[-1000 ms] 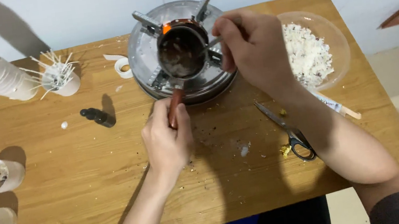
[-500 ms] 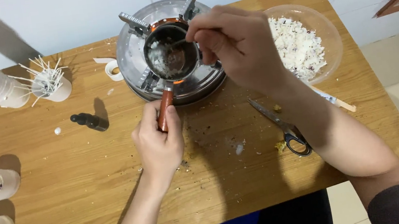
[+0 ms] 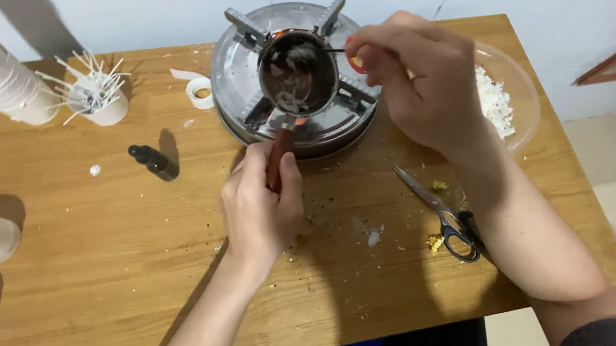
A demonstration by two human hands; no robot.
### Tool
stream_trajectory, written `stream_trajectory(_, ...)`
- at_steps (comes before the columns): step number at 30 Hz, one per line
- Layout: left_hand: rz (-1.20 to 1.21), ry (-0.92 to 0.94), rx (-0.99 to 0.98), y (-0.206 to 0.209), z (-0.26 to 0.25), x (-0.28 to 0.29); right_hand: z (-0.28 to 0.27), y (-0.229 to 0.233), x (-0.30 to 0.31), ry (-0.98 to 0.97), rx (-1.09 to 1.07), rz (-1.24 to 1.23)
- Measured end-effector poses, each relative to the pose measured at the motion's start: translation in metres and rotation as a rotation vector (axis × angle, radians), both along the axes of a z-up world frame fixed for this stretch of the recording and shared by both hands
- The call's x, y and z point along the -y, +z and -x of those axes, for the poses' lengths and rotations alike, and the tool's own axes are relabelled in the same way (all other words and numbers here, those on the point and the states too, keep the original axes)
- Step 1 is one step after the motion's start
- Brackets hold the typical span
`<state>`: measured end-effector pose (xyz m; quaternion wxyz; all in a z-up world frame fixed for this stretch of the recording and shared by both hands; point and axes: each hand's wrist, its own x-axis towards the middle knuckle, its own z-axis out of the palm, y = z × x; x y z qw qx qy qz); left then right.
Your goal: Melting wax flakes in a small pot over a portable stove and stirring the mixture while adding more flakes.
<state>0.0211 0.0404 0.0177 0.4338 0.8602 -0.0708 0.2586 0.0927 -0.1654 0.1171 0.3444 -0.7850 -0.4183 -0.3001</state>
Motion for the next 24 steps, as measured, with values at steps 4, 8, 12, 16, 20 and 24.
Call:
stream_trajectory(4, 0.008, 0.002, 0.015, -0.002, -0.001, 0.0, 0.013, 0.006, -0.013, -0.179, -0.377, -0.16)
stream_trajectory(8, -0.011, 0.029, -0.043, -0.004, -0.002, -0.001, -0.004, -0.007, -0.021, -0.235, -0.816, -0.523)
stream_trajectory(12, 0.155, 0.034, -0.087, 0.0, -0.004, -0.003, -0.018, -0.023, -0.019, -0.119, -0.91, -0.772)
stream_trajectory(16, 0.17, -0.013, -0.249, 0.01, -0.002, -0.004, -0.011, -0.016, -0.009, -0.057, -0.65, -0.6)
stream_trajectory(20, 0.144, -0.028, -0.203, 0.01, -0.001, -0.005, -0.009, -0.011, -0.004, 0.115, -0.368, -0.289)
stream_trajectory(24, 0.141, -0.047, -0.196, 0.009, 0.001, -0.004, 0.001, -0.002, -0.008, 0.024, -0.252, -0.135)
